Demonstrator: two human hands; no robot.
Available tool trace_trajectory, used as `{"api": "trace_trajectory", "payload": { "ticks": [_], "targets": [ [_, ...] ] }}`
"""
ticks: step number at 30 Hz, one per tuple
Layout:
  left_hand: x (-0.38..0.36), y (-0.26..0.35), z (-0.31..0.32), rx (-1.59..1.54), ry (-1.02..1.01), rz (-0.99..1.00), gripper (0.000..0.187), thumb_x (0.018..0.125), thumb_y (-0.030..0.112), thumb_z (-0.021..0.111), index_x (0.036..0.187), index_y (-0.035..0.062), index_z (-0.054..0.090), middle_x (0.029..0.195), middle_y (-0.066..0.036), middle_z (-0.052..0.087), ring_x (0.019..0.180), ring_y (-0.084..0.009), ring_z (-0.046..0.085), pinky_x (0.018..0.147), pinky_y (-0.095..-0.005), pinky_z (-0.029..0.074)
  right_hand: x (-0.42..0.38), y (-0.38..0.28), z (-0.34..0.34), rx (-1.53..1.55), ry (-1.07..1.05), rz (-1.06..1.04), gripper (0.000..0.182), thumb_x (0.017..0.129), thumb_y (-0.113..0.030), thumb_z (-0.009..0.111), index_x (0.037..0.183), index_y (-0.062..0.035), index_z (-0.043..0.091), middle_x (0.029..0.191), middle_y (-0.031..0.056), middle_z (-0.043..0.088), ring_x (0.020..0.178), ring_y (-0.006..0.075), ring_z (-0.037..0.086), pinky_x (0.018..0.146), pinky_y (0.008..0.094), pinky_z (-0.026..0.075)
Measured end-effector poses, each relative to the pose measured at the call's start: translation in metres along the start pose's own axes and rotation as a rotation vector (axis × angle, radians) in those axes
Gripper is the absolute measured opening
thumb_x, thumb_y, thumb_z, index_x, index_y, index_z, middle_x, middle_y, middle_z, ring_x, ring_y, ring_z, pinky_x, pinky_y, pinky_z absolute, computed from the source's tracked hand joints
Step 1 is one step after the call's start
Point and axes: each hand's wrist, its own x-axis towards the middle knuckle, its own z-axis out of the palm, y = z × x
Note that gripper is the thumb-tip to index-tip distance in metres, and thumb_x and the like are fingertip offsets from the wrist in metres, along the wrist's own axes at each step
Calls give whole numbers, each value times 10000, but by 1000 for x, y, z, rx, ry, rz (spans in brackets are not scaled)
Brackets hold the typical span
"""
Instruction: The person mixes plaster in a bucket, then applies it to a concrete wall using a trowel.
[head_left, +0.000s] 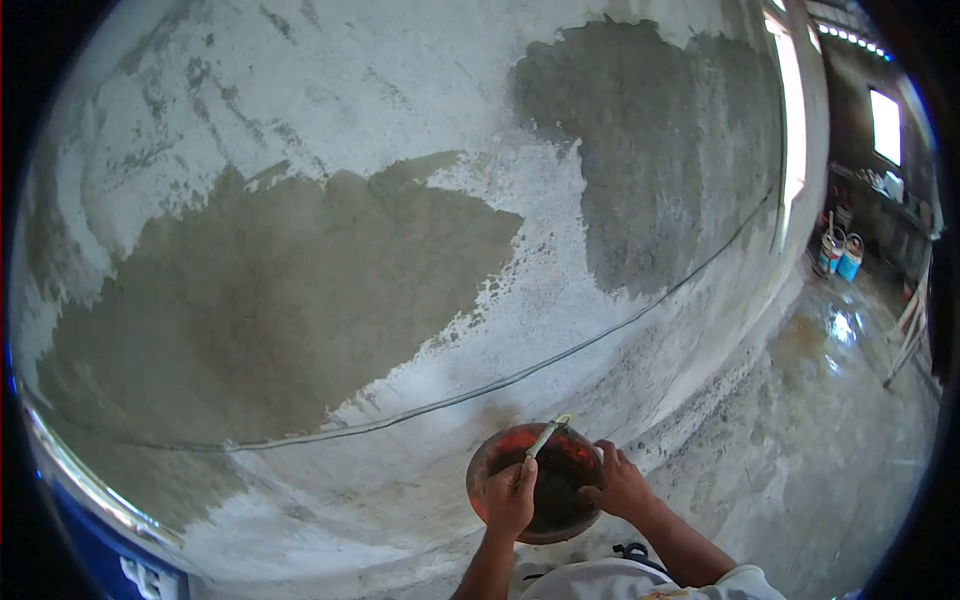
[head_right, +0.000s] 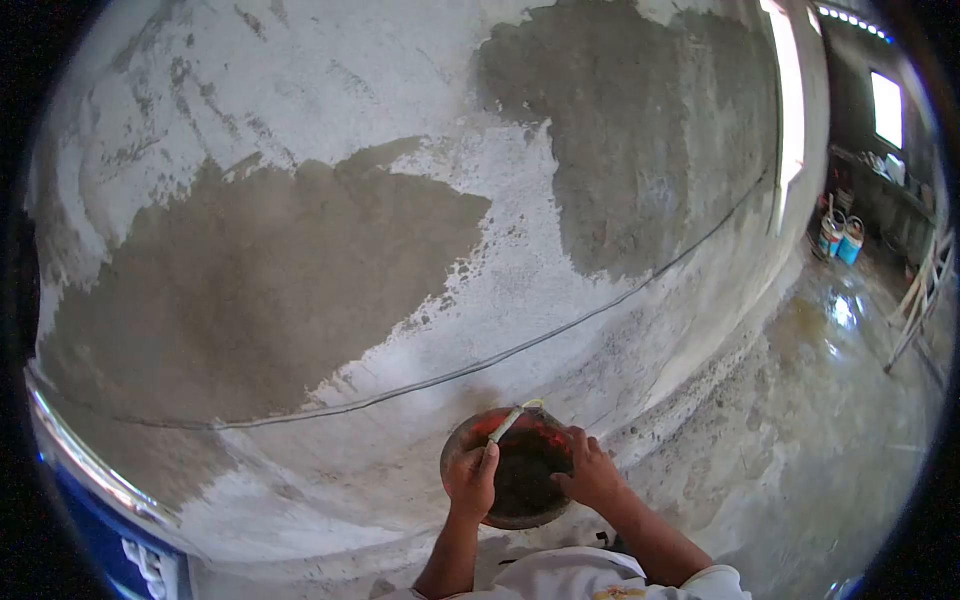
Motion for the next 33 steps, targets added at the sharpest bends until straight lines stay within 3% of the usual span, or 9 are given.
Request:
{"api": "trace_trajectory", "payload": {
  "ticks": [4, 9, 11, 16, 24, 27, 30, 32, 33],
  "targets": [
    [-14, 8, -9, -152, -116, -92, 442, 1027, 282, 662, 695, 16, 542, 564, -34, 447, 567, -98, 399, 533, -340, 341, 10, -40, 5, 103, 57, 3, 993, 748, -179, 857, 1566, -163, 294, 1362, 306, 494, 1108, 506, 629, 972, 533, 543],
    [-4, -11, -27, -77, -122, 203, 410, 984, 268, 711, 707, 9, 556, 565, -32, 458, 556, -102, 420, 520, -347, 349, 36, -38, 10, 157, 97, -128, 804, 751, -121, 810, 1480, -160, 473, 1392, 235, 537, 1117, 468, 655, 954, 501, 564],
    [-10, -12, -37, -32, -123, 63, 388, 969, 238, 716, 698, 5, 566, 551, -46, 462, 551, -103, 428, 515, -356, 352, 46, -24, 19, 137, 303, -215, 611, 764, -153, 800, 1346, -111, 618, 1285, 210, 654, 1052, 433, 698, 917, 472, 582],
    [-15, -5, -43, -38, -27, -79, 324, 953, 223, 732, 755, -22, 656, 596, 6, 512, 609, -74, 459, 557, -324, 376, 66, 21, 21, 156, 61, -67, 375, 833, -344, 808, 1076, -61, 769, 937, 195, 763, 859, 369, 751, 815, 435, 593],
    [-16, 18, -23, -41, 49, -123, 328, 950, 227, 734, 747, -28, 703, 617, 55, 535, 629, -56, 473, 562, -293, 362, 55, 21, 3, 92, -123, -156, 347, 969, -410, 682, 1068, -85, 754, 890, 179, 748, 856, 406, 726, 773, 496, 568],
    [-20, 16, -35, -16, -3, -160, 256, 954, 200, 729, 1086, -13, 778, 648, -3, 640, 670, -55, 535, 603, -290, 412, 56, 9, -17, -140, 56, -339, 359, 1012, -415, 625, 1018, -79, 751, 915, 160, 740, 834, 415, 707, 748, 506, 550],
    [-22, 7, -34, -162, 29, -267, 250, 958, 200, 726, 834, -15, 755, 616, 51, 559, 590, -48, 471, 544, -273, 333, 67, -1, -28, -117, 263, -774, 321, 1009, -380, 661, 1007, -69, 741, 937, 139, 728, 777, 321, 697, 706, 451, 529],
    [-24, 10, -32, -251, 31, -344, 300, 959, 195, 724, 733, -3, 720, 606, 67, 528, 562, -46, 442, 523, -269, 303, 66, -25, -32, 792, -253, -479, 277, 972, -323, 740, 939, -49, 728, 785, 106, 684, 671, 190, 610, 648, 382, 490],
    [-24, 13, -31, -222, 50, -356, 320, 957, 189, 725, 687, 24, 672, 592, 65, 509, 536, -46, 420, 507, -272, 273, 71, -29, -29, 794, -251, -477, 277, 972, -323, 740, 939, -49, 728, 785, 106, 684, 671, 190, 610, 648, 382, 490]
  ]
}}
